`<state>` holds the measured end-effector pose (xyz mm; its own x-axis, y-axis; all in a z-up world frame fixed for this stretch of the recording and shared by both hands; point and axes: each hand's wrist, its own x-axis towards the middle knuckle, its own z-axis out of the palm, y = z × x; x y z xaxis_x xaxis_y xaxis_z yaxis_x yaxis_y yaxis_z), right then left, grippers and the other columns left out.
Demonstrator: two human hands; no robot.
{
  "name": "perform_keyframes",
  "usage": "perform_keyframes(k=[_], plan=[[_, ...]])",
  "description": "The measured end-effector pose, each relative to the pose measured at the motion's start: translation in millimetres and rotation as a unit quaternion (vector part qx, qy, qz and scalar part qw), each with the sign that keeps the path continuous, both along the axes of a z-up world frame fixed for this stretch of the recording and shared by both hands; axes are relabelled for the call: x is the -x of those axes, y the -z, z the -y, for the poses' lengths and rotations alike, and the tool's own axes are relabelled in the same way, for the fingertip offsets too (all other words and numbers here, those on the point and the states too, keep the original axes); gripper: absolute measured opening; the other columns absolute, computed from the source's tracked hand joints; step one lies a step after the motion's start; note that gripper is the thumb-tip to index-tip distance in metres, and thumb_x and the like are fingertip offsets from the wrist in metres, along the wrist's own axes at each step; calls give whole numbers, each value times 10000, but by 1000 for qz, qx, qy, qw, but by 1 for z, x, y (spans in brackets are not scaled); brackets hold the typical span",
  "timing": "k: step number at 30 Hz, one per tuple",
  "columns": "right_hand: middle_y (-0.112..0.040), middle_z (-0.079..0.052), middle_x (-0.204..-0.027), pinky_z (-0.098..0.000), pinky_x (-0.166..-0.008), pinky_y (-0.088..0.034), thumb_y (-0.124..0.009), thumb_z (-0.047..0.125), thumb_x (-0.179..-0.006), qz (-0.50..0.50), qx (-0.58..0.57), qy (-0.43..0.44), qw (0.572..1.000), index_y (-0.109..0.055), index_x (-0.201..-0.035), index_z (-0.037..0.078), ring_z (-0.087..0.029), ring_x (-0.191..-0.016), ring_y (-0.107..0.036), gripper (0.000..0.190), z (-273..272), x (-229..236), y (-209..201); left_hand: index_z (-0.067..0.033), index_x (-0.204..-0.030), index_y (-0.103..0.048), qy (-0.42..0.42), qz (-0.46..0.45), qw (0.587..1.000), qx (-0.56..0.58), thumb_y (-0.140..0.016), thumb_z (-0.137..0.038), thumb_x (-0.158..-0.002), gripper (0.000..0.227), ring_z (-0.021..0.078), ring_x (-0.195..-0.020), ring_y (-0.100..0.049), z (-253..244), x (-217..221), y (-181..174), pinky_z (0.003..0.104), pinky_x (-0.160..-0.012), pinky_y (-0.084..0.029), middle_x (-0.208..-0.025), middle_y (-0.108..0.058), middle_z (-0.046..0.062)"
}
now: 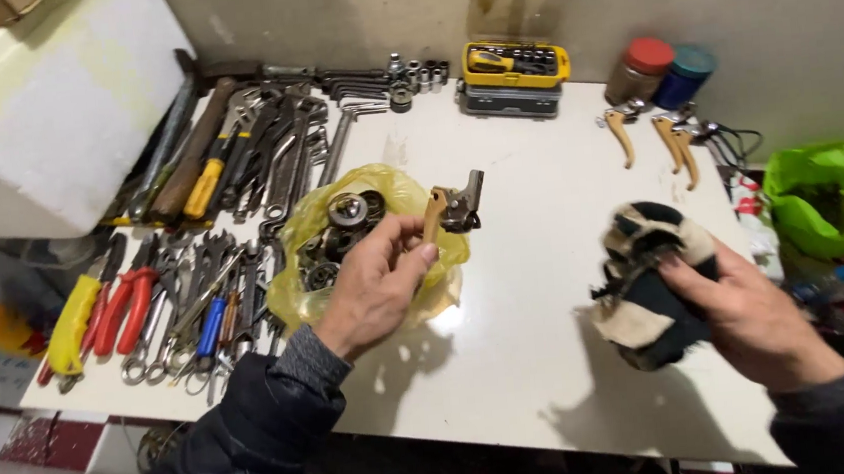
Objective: A person uses a cloth to clean dirt and grease off a bicycle brake lever at a workbench.
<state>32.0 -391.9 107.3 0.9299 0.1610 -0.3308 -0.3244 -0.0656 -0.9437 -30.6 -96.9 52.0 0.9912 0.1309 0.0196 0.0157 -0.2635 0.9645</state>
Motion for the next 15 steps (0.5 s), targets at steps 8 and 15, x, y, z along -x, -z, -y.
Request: perform_keyframes(k=[8,15], plan=[[-693,-146,-824,-402,-635,-617,-570,107,-1000,136,-212,-63,966,-632,-1037,39,-239,-713,-706,99,-37,30,13,43,-1245,-597,49,104,989,97,-654,-177,-943,377,99,-635,-591,42,10,20,226,-520,-481,-846,-641,88],[-701,-111,-846,-339,-697,-607,-718,-50,-805,203,-190,-80,957,-672,-1107,13,-166,-724,-672,311,-73,33,-10,-29,-1306,-619,61,120,985,109,-719,-163,-891,448,113,-726,-610,39,9,33,242,-614,-521,-880,-671,87]])
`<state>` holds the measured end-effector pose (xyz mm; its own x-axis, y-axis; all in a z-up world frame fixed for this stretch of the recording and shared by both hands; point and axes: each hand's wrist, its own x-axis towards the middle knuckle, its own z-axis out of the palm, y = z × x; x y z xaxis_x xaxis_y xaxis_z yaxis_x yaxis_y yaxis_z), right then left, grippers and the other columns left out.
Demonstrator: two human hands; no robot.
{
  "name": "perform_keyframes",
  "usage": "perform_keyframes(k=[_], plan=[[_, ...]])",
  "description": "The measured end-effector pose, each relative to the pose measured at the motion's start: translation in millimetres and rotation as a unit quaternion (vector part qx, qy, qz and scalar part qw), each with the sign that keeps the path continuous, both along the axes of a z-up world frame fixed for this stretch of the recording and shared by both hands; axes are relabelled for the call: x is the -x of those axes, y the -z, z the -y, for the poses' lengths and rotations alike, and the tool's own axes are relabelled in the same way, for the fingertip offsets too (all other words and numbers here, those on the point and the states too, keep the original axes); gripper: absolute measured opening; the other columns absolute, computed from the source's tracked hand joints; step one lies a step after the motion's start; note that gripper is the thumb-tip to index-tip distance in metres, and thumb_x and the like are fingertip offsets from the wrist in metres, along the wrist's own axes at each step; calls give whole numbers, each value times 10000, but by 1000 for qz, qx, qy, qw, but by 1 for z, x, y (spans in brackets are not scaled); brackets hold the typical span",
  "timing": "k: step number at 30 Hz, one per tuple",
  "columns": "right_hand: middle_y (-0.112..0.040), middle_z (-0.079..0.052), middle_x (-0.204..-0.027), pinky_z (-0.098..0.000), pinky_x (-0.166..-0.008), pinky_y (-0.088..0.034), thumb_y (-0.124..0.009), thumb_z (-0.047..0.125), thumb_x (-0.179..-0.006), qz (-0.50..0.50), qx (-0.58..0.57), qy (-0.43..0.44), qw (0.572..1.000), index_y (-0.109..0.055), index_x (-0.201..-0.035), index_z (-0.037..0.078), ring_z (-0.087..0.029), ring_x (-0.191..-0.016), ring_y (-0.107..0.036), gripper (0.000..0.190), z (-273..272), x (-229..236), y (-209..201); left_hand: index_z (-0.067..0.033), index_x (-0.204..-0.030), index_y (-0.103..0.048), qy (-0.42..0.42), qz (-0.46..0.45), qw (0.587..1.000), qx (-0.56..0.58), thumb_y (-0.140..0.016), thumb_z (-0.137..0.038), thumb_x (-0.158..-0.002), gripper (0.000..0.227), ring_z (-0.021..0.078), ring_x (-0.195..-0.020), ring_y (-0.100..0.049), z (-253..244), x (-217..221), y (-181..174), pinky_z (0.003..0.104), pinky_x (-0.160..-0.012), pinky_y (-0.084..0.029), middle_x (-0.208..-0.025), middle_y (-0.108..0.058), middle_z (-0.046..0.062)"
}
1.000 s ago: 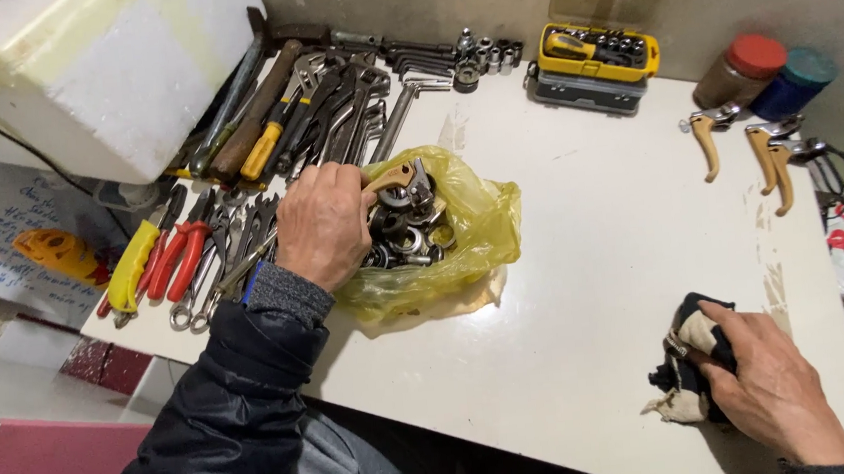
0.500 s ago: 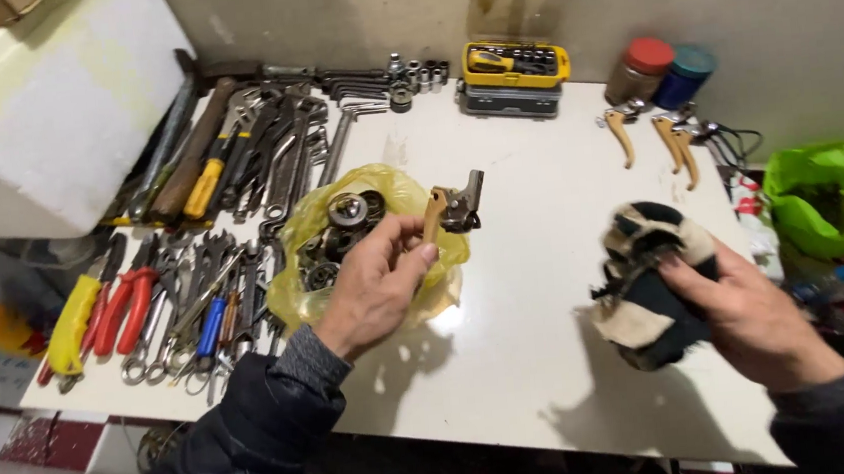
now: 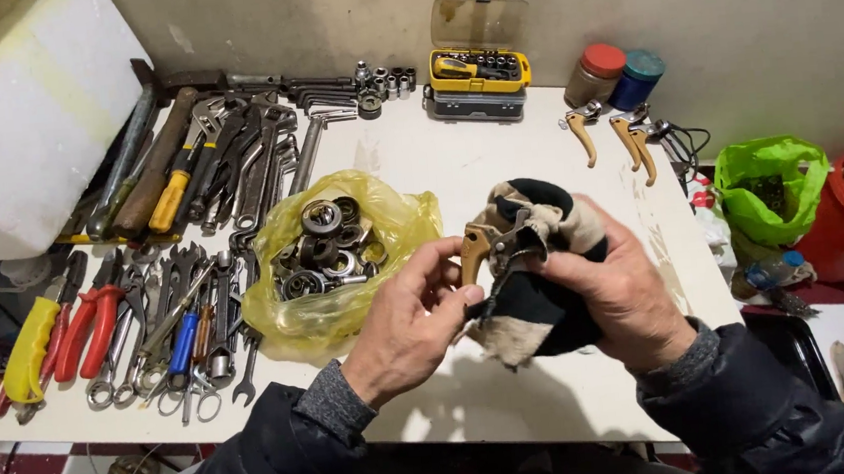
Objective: A person uses a cloth to clean dirt and grease off a bicycle brake lever at a workbench.
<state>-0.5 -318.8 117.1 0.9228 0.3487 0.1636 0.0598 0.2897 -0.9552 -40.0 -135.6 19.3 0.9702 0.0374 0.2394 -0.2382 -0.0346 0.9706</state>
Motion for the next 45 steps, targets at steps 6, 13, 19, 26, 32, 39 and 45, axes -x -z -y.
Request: perform_keyframes(k=[6,13,19,26,32,39,45], plan=[[-702,-76,-830,-319,-710,-600,-747,-76,-721,30,60,28,997,-688,-1125,19,-137,-729,-647,419,-4,-16,19,-25,-1350,-621,23,-41,988,150,-633,-101,-917,440,138,-823,-626,12,10,-43,281,-715,-575,-935,-702,100],[-685,-91,-774,-297,-646,-582,-658,-3,-830,-18,57,48,997,-701,-1022,33,-137,-673,-643,200,-27,-11,5,26,-1324,-621,25,-60,956,285,-561,-7,-884,445,119,-675,-599,25,10,-52,183,-519,-484,-877,-668,122],[-703,-102,-780,-282,-637,-576,-604,120,-939,-54,-46,77,994,-689,-1072,51,-161,-648,-695,172,-26,-24,7,67,-1327,-614,-26,-40,963,265,-617,-3,-904,428,182,-647,-703,5,-4,-20,181,-452,-476,-893,-711,215],[-709,-89,-860,-289,-695,-589,-697,-8,-815,93,97,-10,991,-663,-1222,25,-132,-769,-658,410,-24,-19,14,22,-1137,-719,-58,-17,991,123,-692,-5,-864,276,144,-662,-666,5,0,-19,261,-543,-562,-755,-728,141],[-724,-127,-1246,-345,-885,-640,-639,31,-894,155,172,-65,971,-636,-1251,25,-209,-1055,-719,357,-9,-18,26,-108,-954,-668,-48,-40,994,-88,-618,-132,-887,87,107,-547,-432,6,7,-35,285,-492,-374,-625,-530,-45],[-740,-193,-1060,-422,-853,-572,-643,154,-880,-185,55,111,975,-639,-1175,15,-318,-890,-714,327,-17,-36,24,-52,-1080,-624,22,-87,994,61,-592,-125,-963,141,148,-639,-672,2,6,-37,306,-570,-657,-833,-668,48],[-670,-184,-1155,-457,-827,-582,-540,163,-933,-78,7,31,996,-568,-1305,16,-301,-973,-670,401,-1,-38,26,-71,-1023,-628,-97,-158,974,130,-657,-180,-931,146,144,-587,-675,-1,3,-47,296,-661,-559,-883,-671,53]])
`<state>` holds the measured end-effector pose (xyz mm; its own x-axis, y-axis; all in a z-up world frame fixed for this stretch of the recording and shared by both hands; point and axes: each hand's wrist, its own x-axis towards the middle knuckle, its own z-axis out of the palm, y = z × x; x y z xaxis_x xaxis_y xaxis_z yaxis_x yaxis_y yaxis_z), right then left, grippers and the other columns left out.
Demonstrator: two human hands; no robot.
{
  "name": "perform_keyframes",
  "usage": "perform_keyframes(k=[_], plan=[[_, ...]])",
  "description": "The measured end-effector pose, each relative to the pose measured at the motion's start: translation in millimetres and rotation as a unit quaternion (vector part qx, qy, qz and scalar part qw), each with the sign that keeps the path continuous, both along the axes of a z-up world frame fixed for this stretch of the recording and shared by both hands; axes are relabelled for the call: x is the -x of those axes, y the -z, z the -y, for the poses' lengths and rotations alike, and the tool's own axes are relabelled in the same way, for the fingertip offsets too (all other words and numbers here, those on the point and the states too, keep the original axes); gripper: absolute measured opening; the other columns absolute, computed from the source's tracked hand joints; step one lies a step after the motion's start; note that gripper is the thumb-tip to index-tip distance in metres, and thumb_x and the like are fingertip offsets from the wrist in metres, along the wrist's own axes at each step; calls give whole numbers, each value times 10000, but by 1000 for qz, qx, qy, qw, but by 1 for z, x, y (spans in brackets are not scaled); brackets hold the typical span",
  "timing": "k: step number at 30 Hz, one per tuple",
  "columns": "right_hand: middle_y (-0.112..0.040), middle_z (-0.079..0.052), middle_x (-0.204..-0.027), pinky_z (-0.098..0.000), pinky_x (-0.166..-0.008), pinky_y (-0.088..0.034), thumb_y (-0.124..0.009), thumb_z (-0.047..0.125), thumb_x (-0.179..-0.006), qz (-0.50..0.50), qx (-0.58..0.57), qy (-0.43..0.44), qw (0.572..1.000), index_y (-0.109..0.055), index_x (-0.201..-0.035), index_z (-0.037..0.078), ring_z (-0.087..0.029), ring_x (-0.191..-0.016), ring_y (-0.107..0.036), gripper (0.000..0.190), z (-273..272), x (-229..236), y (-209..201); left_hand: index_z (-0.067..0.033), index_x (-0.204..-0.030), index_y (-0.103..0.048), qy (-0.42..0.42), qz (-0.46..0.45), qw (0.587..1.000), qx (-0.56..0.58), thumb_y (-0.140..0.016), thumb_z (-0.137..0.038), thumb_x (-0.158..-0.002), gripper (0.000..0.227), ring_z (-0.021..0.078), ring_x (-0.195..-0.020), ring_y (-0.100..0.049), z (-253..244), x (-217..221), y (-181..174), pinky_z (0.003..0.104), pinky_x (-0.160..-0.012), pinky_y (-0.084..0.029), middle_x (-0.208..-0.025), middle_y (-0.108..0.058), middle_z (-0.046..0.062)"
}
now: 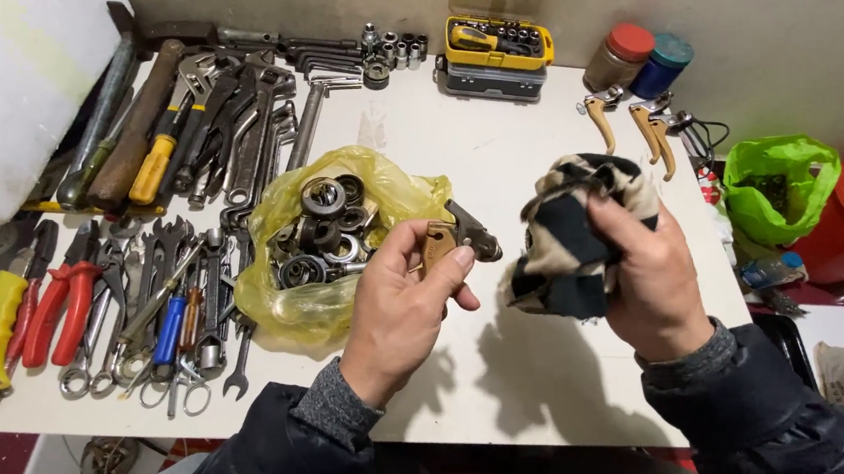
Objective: A person uses a cloth to clean dirt and grease off a bicycle brake lever at a workbench.
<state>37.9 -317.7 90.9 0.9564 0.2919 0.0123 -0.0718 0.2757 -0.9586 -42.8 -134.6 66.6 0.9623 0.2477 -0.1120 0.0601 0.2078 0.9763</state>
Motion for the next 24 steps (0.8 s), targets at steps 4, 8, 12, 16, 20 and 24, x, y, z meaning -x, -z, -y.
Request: perform_keyframes(k=[4,8,12,16,20,24], plan=[[-645,-230,-1012,-477,-582,-653,-604,192,-887,106,71,-70,989,-482,-1393,-7,-349,-665,-710,557,3,13,10,-46,-1044,-605,15,23,999,40,-645,-143,-945,145,190,-611,-686,4,-1,6,314,-654,-593,-839,-656,77],[-624,-99,-1369,-328,-949,-575,-657,63,-885,273,218,-136,927,-531,-1386,72,-181,-1094,-656,517,0,17,26,-83,-1060,-641,16,22,999,-25,-621,-241,-942,198,129,-719,-553,6,4,7,287,-664,-518,-812,-611,16],[-669,-88,-1244,-308,-991,-528,-709,133,-904,306,205,-110,923,-623,-1263,55,-175,-1105,-652,378,-1,16,23,-54,-1107,-585,66,-10,993,98,-545,-419,-949,399,90,-467,-377,1,4,10,227,-384,-310,-728,-497,60],[-652,-109,-1241,-361,-1013,-525,-725,164,-915,392,217,-121,886,-621,-1236,82,-236,-1139,-673,347,-1,11,24,-147,-1422,-557,102,-24,993,62,-415,-605,-856,742,64,-583,-452,-4,1,-3,167,-375,-349,-1335,-686,170],[-698,-114,-1106,-395,-894,-580,-725,95,-898,367,210,-116,899,-694,-1137,78,-231,-1000,-690,242,-10,11,26,-4,-1261,-670,45,-73,981,176,-488,-439,-968,556,257,-527,-691,0,-2,5,174,-315,-363,-954,-662,240],[-701,-33,-787,-297,-656,-547,-765,58,-803,185,226,-59,954,-760,-1081,82,-109,-747,-586,279,-18,15,23,7,-1231,-690,10,-49,990,130,-511,-336,-1026,438,270,-551,-734,1,0,10,155,-314,-399,-1152,-589,248]])
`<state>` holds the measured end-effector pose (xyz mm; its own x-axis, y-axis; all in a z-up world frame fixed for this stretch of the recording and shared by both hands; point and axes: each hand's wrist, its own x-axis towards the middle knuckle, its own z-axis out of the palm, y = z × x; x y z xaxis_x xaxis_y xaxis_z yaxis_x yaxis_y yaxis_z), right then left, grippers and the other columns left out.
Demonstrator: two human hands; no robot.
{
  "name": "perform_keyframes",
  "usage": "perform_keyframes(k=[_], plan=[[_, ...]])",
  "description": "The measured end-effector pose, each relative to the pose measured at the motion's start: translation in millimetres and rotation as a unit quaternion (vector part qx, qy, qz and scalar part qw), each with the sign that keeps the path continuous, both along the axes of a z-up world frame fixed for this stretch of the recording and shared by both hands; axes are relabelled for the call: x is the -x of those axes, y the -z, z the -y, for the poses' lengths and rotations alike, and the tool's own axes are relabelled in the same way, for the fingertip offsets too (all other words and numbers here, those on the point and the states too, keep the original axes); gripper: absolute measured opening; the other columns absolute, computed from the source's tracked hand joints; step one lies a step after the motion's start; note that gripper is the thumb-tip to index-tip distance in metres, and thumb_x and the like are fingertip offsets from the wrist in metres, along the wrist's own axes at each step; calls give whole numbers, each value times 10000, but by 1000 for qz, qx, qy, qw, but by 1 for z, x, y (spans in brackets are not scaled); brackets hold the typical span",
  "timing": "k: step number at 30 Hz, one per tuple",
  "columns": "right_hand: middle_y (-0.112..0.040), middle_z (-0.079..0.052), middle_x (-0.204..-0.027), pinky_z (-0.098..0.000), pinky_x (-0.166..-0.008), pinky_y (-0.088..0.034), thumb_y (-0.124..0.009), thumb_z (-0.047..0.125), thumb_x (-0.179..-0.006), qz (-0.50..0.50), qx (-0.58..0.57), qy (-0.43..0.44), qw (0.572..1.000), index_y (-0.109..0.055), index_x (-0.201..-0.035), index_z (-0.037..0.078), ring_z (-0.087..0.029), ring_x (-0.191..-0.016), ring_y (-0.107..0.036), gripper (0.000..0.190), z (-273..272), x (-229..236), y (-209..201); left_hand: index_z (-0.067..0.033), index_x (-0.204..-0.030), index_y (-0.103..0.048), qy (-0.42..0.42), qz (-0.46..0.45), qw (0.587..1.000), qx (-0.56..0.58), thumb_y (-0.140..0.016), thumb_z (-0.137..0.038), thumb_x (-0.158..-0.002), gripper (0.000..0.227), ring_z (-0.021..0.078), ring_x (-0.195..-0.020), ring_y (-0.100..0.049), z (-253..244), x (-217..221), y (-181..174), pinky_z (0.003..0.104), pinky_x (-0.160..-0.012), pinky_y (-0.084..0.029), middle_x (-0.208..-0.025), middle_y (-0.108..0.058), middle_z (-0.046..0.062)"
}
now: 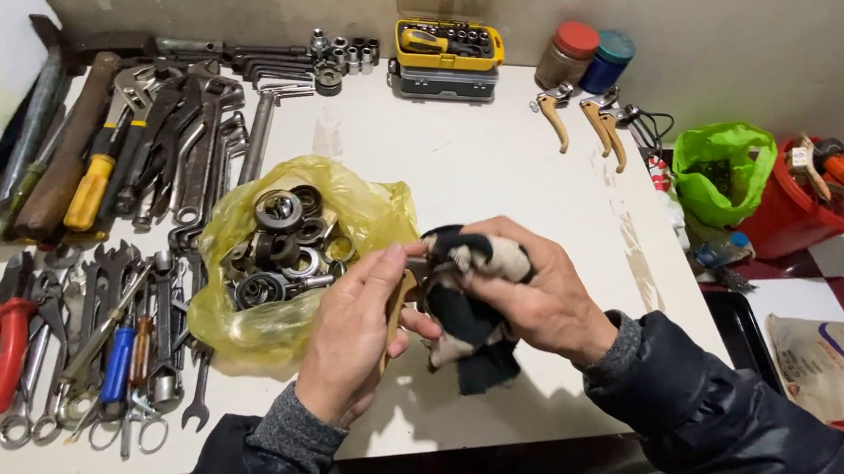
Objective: A person uses a cloth to clean dirt and grease off a bicycle brake lever at a workbench.
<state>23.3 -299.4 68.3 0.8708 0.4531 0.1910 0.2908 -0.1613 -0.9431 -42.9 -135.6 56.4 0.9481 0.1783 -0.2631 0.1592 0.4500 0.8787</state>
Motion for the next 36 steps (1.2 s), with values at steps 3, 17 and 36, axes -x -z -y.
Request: perform_keyframes(k=[3,17,36], plan=[[-686,-36,-794,-277,-634,-535,-738,91,-847,-7,-40,28,999,-732,-1139,85,-100,-736,-578,293,-2,1,0,-24,-1293,-661,-27,16,999,-20,-523,-341,-1020,440,278,-581,-756,-4,-8,19,166,-340,-459,-1207,-629,338],[-695,-74,-1047,-303,-805,-545,-616,19,-870,267,60,-19,962,-649,-1140,70,-195,-903,-683,277,0,2,8,-109,-1465,-587,14,-91,989,113,-570,-237,-865,615,292,-1178,-686,12,-1,-25,462,-904,-595,-1364,-714,191],[-695,24,-843,-238,-588,-519,-747,145,-861,109,47,16,993,-695,-995,102,-71,-702,-598,150,-2,0,8,-49,-1468,-592,44,-101,994,14,-666,-222,-788,706,265,-992,-734,13,-3,-16,400,-881,-604,-1172,-773,187]])
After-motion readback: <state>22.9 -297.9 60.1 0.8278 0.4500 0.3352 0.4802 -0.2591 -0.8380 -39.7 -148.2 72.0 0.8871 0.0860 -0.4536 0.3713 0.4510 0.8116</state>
